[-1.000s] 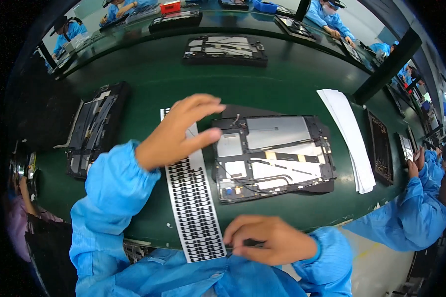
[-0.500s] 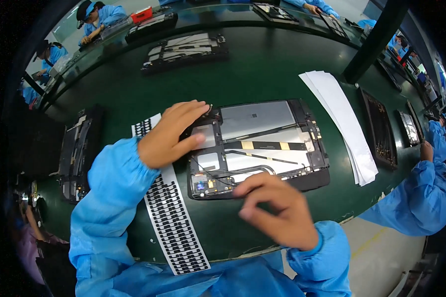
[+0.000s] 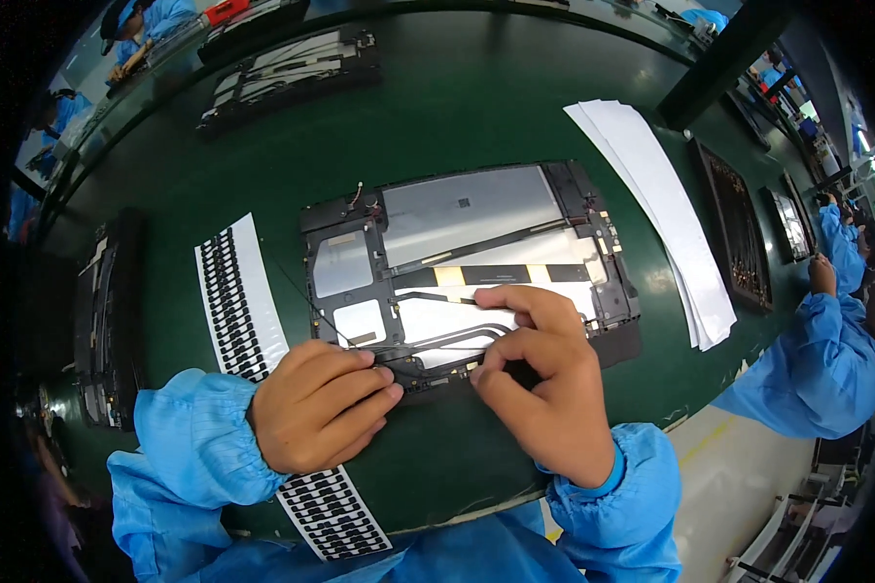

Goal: The person assembles internal components into a tablet housing by hand, connecting cable connectors and securing parts with adhesive strips.

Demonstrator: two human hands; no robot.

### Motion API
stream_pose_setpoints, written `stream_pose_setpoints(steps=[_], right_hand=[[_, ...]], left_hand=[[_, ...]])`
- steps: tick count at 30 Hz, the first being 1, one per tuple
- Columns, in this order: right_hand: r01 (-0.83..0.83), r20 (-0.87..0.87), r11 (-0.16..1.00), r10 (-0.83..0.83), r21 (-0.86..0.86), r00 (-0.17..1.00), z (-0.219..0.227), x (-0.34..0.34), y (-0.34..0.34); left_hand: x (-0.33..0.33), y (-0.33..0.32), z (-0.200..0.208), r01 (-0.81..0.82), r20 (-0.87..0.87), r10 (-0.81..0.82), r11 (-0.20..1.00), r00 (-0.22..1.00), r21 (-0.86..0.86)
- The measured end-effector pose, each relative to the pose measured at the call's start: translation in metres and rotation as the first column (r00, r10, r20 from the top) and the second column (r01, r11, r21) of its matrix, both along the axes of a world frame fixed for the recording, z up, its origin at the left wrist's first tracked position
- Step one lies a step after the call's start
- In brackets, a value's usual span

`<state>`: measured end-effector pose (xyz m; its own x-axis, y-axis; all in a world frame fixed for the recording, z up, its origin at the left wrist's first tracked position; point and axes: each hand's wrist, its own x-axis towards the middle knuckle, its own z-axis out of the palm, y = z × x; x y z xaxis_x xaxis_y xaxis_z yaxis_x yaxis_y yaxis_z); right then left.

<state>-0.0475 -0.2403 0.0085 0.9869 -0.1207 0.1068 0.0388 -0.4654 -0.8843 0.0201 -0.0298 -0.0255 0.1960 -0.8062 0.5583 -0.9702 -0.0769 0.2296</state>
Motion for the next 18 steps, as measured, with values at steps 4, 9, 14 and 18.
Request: stream_pose_setpoints(steps=[4, 9, 14, 18], right_hand=[[-0.022, 0.04, 0.997, 0.025, -0.073, 0.999, -0.001, 0.001, 0.002], [-0.016, 0.036, 0.996, 0.019, -0.092, 0.999, 0.0, 0.002, 0.002], [-0.017, 0.048, 0.991, 0.023, -0.131, 0.999, -0.001, 0.002, 0.002], [-0.004, 0.065, 0.99, 0.013, -0.141, 0.998, -0.002, 0.002, 0.004]], left_hand=[[0.0, 0.001, 0.002, -0.011, -0.014, 0.012, 1.0, 1.0, 0.014], [0.0, 0.002, 0.004, -0.027, -0.004, 0.027, 0.999, 1.0, 0.025], [0.0, 0.002, 0.004, -0.016, 0.001, 0.016, 0.999, 1.0, 0.042], [-0.006, -0.009, 0.013, 0.035, 0.035, -0.037, 0.998, 0.999, 0.052]])
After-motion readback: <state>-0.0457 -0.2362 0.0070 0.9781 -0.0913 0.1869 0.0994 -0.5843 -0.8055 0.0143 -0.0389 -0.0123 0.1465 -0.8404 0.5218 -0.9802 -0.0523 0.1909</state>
